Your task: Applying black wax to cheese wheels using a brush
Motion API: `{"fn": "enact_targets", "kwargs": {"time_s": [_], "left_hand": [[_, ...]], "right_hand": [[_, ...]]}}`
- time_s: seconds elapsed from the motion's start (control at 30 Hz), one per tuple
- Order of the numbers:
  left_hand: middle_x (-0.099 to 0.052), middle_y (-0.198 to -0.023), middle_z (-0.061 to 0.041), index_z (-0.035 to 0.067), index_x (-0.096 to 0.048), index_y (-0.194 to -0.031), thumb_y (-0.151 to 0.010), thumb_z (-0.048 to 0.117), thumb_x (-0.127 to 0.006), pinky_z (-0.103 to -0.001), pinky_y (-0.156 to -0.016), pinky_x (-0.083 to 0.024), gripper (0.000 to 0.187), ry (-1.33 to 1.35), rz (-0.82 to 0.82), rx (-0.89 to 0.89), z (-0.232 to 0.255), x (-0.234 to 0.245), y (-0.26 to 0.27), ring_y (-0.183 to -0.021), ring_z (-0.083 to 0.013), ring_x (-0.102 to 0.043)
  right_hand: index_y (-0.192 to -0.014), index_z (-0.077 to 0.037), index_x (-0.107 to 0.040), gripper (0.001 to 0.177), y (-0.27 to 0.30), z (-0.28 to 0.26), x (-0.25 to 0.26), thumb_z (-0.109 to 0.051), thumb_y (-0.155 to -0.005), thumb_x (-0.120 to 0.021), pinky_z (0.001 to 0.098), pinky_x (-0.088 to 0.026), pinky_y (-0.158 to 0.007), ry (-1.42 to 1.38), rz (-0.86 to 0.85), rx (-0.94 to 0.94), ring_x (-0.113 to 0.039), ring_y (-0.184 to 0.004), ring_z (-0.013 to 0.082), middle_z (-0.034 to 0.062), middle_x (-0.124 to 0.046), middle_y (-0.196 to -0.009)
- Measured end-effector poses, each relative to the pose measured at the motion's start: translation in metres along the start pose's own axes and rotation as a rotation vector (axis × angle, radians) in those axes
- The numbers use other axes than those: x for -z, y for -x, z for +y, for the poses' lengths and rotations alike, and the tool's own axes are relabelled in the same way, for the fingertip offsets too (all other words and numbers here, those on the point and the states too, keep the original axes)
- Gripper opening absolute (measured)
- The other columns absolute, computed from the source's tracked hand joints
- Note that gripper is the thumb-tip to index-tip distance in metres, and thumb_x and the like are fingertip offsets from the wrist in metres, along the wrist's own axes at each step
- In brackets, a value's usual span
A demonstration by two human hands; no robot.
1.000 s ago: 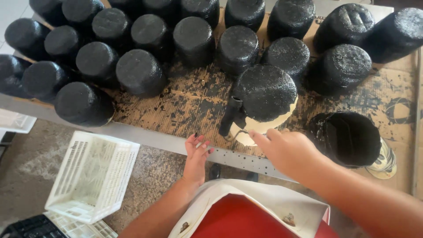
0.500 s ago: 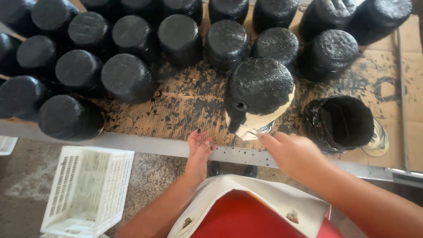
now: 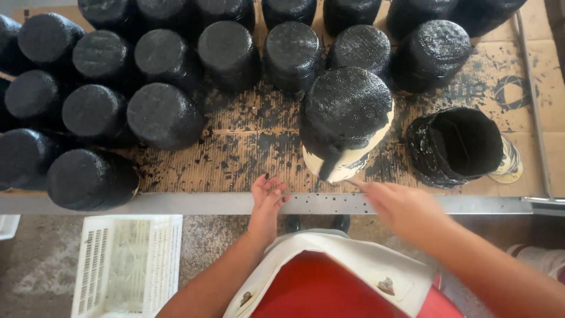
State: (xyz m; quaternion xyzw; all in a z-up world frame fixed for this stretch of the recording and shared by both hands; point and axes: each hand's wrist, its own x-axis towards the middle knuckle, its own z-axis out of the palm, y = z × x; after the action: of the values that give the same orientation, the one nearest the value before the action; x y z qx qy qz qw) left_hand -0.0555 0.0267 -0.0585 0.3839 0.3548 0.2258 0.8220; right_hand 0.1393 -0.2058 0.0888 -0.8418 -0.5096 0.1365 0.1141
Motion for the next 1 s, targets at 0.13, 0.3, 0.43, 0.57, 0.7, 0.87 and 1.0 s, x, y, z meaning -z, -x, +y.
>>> {"fn": "enact_targets", "kwargs": {"time_s": [0.13,0.3,0.43,0.57,0.7,0.87,1.0], "left_hand": [[-0.039,-0.136,-0.007,0.019,-0.029,-0.143,-0.091,0.01,-0.059,-0.037,-0.093,-0.05,0.061,-0.032,-0.046,0.021,0.003,0.005,-0.004,-0.119,-0.0202,-0.051],[-0.042,-0.138,-0.007,0.018,-0.032,-0.144,-0.091,0.01,-0.06,-0.039,-0.095,-0.051,0.061,-0.045,-0.065,0.041,0.011,0.015,-0.004,-0.122,-0.0221,-0.052],[-0.043,-0.136,-0.007,0.019,-0.031,-0.144,-0.091,0.01,-0.06,-0.038,-0.093,-0.052,0.061,-0.018,-0.055,0.063,0.012,0.023,-0.004,-0.119,-0.0206,-0.053],[-0.039,-0.136,-0.009,0.018,-0.029,-0.142,-0.092,0.012,-0.06,-0.04,-0.096,-0.05,0.059,-0.035,-0.077,0.077,0.022,0.018,-0.003,-0.121,-0.0232,-0.05],[-0.038,-0.136,-0.009,0.017,-0.027,-0.142,-0.093,0.013,-0.06,-0.04,-0.095,-0.049,0.059,-0.051,-0.094,0.082,0.026,0.016,-0.004,-0.12,-0.0228,-0.05],[-0.041,-0.133,-0.007,0.018,-0.029,-0.14,-0.094,0.015,-0.058,-0.038,-0.093,-0.049,0.055,-0.043,-0.058,0.08,0.023,0.025,-0.009,-0.117,-0.02,-0.051],[-0.042,-0.134,-0.008,0.018,-0.029,-0.141,-0.094,0.017,-0.059,-0.041,-0.094,-0.05,0.055,-0.019,-0.03,0.109,0.019,0.033,-0.014,-0.118,-0.0216,-0.052]], "right_hand": [[-0.112,-0.026,-0.063,0.017,-0.017,-0.02,-0.01,-0.032,-0.1,-0.052,0.0433,-0.064,-0.07,-0.079,0.055,0.003,-0.078,-0.077,0.0311,0.0049,-0.076,-0.09],[-0.109,-0.023,-0.071,0.02,0.021,-0.013,0.016,-0.03,-0.094,-0.059,0.0462,-0.064,-0.081,-0.305,-0.02,-0.248,-0.078,-0.09,0.0336,0.0095,-0.081,-0.094],[-0.114,-0.033,-0.067,0.022,0.029,0.0,-0.006,-0.039,-0.095,-0.057,0.04,-0.063,-0.084,-0.072,0.035,-0.295,-0.077,-0.093,0.0246,0.0009,-0.08,-0.099],[-0.11,-0.025,-0.07,0.019,0.002,-0.029,-0.031,-0.036,-0.096,-0.061,0.0395,-0.064,-0.078,-0.161,0.066,-0.186,-0.078,-0.087,0.0272,0.005,-0.08,-0.093],[-0.118,-0.025,-0.068,0.028,-0.025,-0.067,-0.038,-0.04,-0.096,-0.06,0.0483,-0.061,-0.082,-0.402,-0.154,-0.302,-0.077,-0.089,0.0341,0.0108,-0.08,-0.091],[-0.1,-0.007,-0.068,0.021,-0.024,-0.051,-0.054,-0.022,-0.101,-0.053,0.0321,-0.049,-0.04,-1.069,-0.221,-0.423,-0.058,-0.04,0.0211,0.0121,-0.061,-0.054],[-0.09,0.002,-0.06,0.034,-0.018,-0.052,-0.053,-0.02,-0.108,-0.042,0.0255,-0.029,-0.021,-1.621,-0.26,-0.523,-0.037,-0.02,0.0148,0.0055,-0.039,-0.042]]}}
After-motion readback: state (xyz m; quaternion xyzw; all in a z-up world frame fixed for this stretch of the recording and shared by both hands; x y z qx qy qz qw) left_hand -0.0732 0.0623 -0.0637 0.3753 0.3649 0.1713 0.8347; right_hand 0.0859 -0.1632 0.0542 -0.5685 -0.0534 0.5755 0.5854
